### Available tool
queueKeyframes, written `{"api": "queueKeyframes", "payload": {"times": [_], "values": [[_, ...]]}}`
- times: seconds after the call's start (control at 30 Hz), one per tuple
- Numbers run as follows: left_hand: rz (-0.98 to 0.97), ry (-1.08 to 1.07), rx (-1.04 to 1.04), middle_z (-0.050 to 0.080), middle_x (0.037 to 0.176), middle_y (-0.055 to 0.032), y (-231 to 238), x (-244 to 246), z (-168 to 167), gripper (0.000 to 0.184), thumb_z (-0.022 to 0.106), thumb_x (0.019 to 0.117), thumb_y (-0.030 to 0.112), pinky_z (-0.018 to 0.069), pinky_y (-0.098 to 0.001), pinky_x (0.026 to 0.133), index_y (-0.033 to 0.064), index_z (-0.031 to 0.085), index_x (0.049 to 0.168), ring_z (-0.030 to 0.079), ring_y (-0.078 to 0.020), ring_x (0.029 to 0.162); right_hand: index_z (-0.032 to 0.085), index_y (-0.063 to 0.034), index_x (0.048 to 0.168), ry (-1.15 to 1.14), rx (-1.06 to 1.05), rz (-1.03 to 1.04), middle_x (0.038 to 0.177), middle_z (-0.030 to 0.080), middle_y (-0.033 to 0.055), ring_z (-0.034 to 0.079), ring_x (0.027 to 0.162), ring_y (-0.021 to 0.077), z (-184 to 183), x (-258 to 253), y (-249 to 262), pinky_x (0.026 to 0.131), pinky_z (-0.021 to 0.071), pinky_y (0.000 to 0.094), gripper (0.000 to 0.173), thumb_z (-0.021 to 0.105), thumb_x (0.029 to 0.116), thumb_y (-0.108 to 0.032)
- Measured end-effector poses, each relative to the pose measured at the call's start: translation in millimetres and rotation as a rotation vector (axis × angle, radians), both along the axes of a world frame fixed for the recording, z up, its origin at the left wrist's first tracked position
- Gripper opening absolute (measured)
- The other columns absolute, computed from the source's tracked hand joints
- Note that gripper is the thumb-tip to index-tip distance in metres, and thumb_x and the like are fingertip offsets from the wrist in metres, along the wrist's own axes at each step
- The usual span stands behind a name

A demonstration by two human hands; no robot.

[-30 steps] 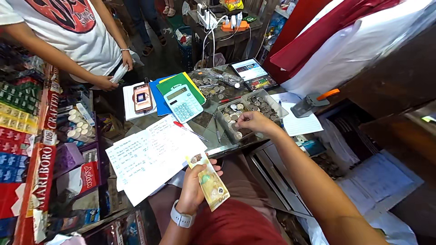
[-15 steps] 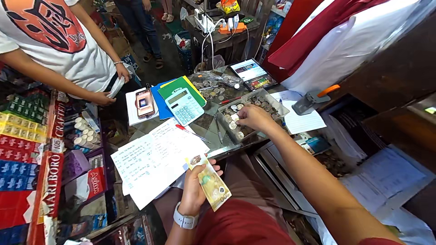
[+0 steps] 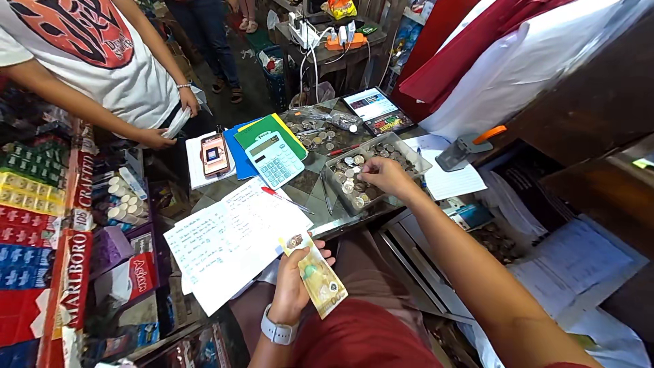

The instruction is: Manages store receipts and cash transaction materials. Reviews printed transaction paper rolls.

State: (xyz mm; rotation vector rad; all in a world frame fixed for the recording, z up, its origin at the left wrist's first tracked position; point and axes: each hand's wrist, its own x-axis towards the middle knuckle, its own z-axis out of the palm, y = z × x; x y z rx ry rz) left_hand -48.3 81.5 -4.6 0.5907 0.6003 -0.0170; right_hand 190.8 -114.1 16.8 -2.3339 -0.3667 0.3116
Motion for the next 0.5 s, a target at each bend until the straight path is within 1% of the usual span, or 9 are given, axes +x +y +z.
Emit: {"api": "queueKeyframes", "payload": {"times": [0.1,0.17,0.2,0.27,0.33,0.37,0.43,0.47,0.5], "values": [[0.004,-0.002,-0.005,0.074,0.096,-0.0184,1,0,-1,0.032,0.035,0.1002,0.001,0.0640,-0.0465,0.075,-0.0007,0.052,0.127,0.076,-0.0307,0.080,0.071,0.0012,0.097,0.120,0.122,-0.083,0.088,0.067,0.0145,0.060,0.078,0.0224,8,4,-7,0.075,0.0506,0.0445,0.016,0.076,0.0945,-0.014],[0.004,-0.005,-0.011,0.074,0.096,-0.0182,1,1,-1,0.032,0.035,0.1005,0.001,0.0640,-0.0469,0.075,-0.0007,0.052,0.128,0.076,-0.0309,0.081,0.064,-0.0008,0.093,0.244,0.307,-0.164,0.078,0.062,0.0057,0.051,0.059,0.0085,19,0,-3,0.054,0.0421,0.0247,0.009,0.066,0.0988,-0.007],[0.004,-0.005,-0.013,0.074,0.096,-0.0184,0,1,-1,0.032,0.035,0.1007,0.001,0.0640,-0.0472,0.075,-0.0008,0.052,0.128,0.076,-0.0310,0.081,0.059,-0.0022,0.096,0.361,0.458,-0.202,0.080,0.065,0.0049,0.054,0.056,0.0065,23,-3,1,0.049,0.0420,0.0200,0.007,0.056,0.1015,-0.004],[0.007,-0.001,-0.016,0.074,0.096,-0.0190,-1,2,-1,0.032,0.036,0.1006,0.001,0.0640,-0.0473,0.075,-0.0013,0.052,0.128,0.076,-0.0311,0.080,0.050,-0.0055,0.105,0.495,0.591,-0.200,0.091,0.072,0.0087,0.067,0.062,0.0117,24,-5,10,0.049,0.0509,0.0226,0.007,0.044,0.1008,-0.004],[0.006,-0.001,-0.015,0.074,0.096,-0.0186,-1,2,2,0.031,0.035,0.1006,0.000,0.0641,-0.0466,0.074,-0.0011,0.051,0.128,0.076,-0.0308,0.080,0.055,0.0005,0.112,0.334,0.349,-0.109,0.081,0.063,0.0067,0.057,0.061,0.0108,16,-8,24,0.055,0.0473,0.0266,0.012,0.056,0.1022,-0.006],[0.010,0.001,-0.015,0.074,0.095,-0.0186,-2,2,3,0.031,0.035,0.1006,0.000,0.0641,-0.0465,0.074,-0.0012,0.052,0.127,0.076,-0.0309,0.080,0.062,0.0028,0.112,0.206,0.180,-0.026,0.082,0.062,0.0111,0.056,0.068,0.0181,11,-8,29,0.066,0.0487,0.0369,0.018,0.064,0.1012,-0.011],[0.013,0.003,-0.011,0.074,0.095,-0.0192,-2,1,4,0.031,0.035,0.1010,0.000,0.0640,-0.0467,0.074,-0.0017,0.052,0.127,0.076,-0.0312,0.080,0.071,-0.0036,0.117,0.058,-0.115,0.108,0.098,0.072,0.0179,0.069,0.090,0.0324,2,-7,37,0.087,0.0542,0.0549,0.023,0.067,0.1008,-0.020],[0.015,0.002,-0.009,0.074,0.095,-0.0192,-2,0,3,0.032,0.035,0.1006,0.001,0.0640,-0.0468,0.074,-0.0018,0.052,0.128,0.076,-0.0310,0.080,0.071,-0.0058,0.120,0.045,-0.181,0.142,0.105,0.073,0.0186,0.070,0.099,0.0354,-2,-7,40,0.093,0.0527,0.0585,0.025,0.066,0.1012,-0.021],[0.013,-0.001,-0.007,0.073,0.095,-0.0190,-2,-1,2,0.032,0.035,0.1007,0.001,0.0639,-0.0468,0.074,-0.0016,0.052,0.128,0.076,-0.0308,0.080,0.072,-0.0059,0.119,0.036,-0.196,0.146,0.106,0.073,0.0184,0.070,0.100,0.0355,-4,-8,41,0.093,0.0525,0.0585,0.024,0.066,0.1005,-0.020]]}}
